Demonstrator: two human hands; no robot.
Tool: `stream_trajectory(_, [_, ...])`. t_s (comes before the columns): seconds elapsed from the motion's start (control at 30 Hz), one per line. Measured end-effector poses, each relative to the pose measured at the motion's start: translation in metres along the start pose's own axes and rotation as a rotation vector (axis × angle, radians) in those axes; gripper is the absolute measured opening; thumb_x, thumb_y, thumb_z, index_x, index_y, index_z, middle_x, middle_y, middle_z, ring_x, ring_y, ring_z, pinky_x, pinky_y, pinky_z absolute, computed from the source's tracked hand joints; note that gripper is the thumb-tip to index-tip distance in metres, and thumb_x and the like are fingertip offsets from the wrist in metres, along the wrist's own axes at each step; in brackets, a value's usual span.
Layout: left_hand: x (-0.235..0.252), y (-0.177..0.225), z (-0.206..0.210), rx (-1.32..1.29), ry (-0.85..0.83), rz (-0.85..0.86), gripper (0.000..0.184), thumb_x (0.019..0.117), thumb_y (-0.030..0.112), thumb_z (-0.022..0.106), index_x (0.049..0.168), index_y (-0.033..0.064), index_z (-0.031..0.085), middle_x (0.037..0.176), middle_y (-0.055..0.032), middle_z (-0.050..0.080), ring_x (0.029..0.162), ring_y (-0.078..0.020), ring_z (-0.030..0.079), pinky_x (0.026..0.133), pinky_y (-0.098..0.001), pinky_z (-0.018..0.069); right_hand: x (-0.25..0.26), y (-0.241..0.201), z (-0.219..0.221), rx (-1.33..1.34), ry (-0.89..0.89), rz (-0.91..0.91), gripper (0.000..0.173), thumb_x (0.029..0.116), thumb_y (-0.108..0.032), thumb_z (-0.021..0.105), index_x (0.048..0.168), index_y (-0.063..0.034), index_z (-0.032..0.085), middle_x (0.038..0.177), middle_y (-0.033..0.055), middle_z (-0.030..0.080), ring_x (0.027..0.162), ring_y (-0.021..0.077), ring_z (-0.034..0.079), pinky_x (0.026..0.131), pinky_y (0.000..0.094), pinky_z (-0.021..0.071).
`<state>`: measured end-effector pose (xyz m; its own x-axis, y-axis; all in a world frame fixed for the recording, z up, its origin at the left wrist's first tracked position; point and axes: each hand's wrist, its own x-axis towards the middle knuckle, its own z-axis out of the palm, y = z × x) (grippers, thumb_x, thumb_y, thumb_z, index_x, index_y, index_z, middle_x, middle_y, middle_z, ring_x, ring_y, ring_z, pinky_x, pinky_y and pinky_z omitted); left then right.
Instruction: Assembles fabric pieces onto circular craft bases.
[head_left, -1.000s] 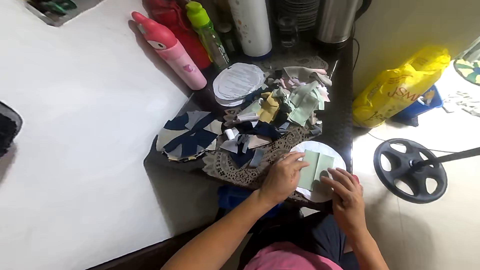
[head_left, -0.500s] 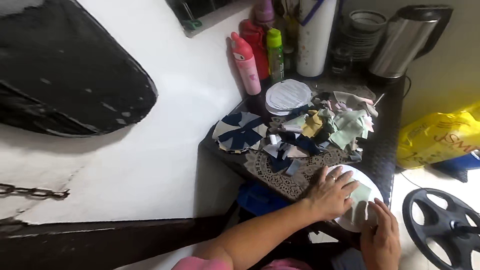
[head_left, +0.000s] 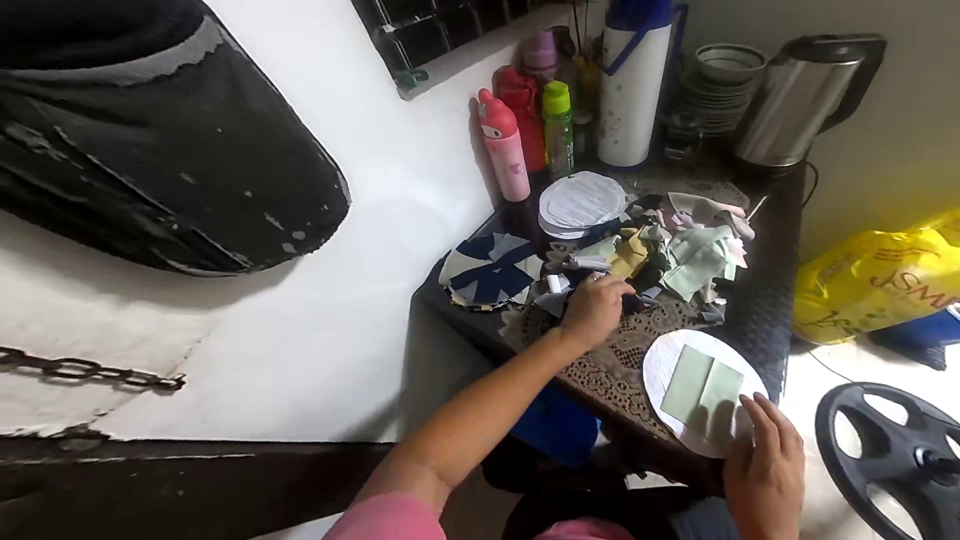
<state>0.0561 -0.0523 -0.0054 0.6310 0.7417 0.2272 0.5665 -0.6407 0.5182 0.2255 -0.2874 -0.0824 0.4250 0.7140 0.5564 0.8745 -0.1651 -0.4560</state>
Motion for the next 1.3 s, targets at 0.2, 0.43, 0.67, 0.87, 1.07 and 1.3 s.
stream_trajectory(0.2, [0.022,-0.017,-0.005,0.221,-0.274,0.253,0.026,0.0981,0.011,0.061,0.12,-0.0019,0.068,0.12,-0.0207,0.067,0.12,-0.0367,0.061,0.105,-0.0507,0.0467,0.0,0.002,0.003,-0.002,0.035,-0.019,0.037,0.0929,-0.005,0.044,0.119,0.0036,0.07,0.127,0.0277,0.066,0.123,0.0481,0.061,0.105,0.0565,0.0473])
stream_trajectory(0.43, [0.046,-0.024,-0.01,0.101,-0.191,0.098,0.025,0.0957,0.001,0.06,0.118,-0.005,0.07,0.117,-0.0222,0.07,0.112,-0.0365,0.068,0.099,-0.0536,0.0521,0.0,0.003,0.002,-0.006,0.009,-0.015,0.038,0.0936,-0.006,0.043,0.118,0.0027,0.07,0.127,0.0272,0.066,0.123,0.0472,0.061,0.105,0.0567,0.047])
stream_trajectory(0.67, [0.06,-0.025,-0.039,-0.113,-0.285,0.009,0.026,0.0936,0.006,0.068,0.118,-0.002,0.071,0.114,-0.0199,0.072,0.109,-0.0308,0.069,0.098,-0.0515,0.0523,0.0,0.002,0.003,0.009,0.031,-0.021,0.036,0.0931,-0.005,0.044,0.116,0.0038,0.07,0.125,0.0284,0.066,0.121,0.0488,0.061,0.105,0.0557,0.0471])
stream_trajectory(0.87, [0.032,-0.025,-0.073,-0.087,-0.32,-0.037,0.021,0.0976,0.003,0.065,0.117,-0.001,0.071,0.113,-0.0164,0.072,0.104,-0.0249,0.07,0.097,-0.044,0.0542,0.0,0.002,0.003,0.0,0.027,-0.027,0.036,0.0933,-0.006,0.044,0.116,0.0031,0.071,0.125,0.0289,0.066,0.122,0.0485,0.061,0.106,0.0556,0.0461])
stream_trajectory(1.07, [-0.034,-0.034,-0.069,0.262,-0.556,-0.1,0.03,0.1004,0.018,0.063,0.12,-0.0033,0.068,0.121,-0.0235,0.066,0.119,-0.0381,0.062,0.105,-0.055,0.0457,-0.001,0.004,0.004,-0.01,0.024,-0.036,0.036,0.0938,-0.006,0.044,0.115,0.0024,0.071,0.125,0.0272,0.066,0.122,0.0471,0.061,0.105,0.0546,0.047])
stream_trajectory(1.3, [-0.041,-0.034,-0.06,0.243,-0.355,-0.165,0.028,0.1019,0.011,0.051,0.114,-0.0074,0.068,0.113,-0.0248,0.068,0.112,-0.0388,0.065,0.099,-0.0534,0.0497,0.0,0.002,0.002,-0.008,0.016,-0.034,0.036,0.094,-0.006,0.044,0.115,0.0032,0.071,0.125,0.0287,0.066,0.121,0.0491,0.061,0.105,0.0571,0.0465])
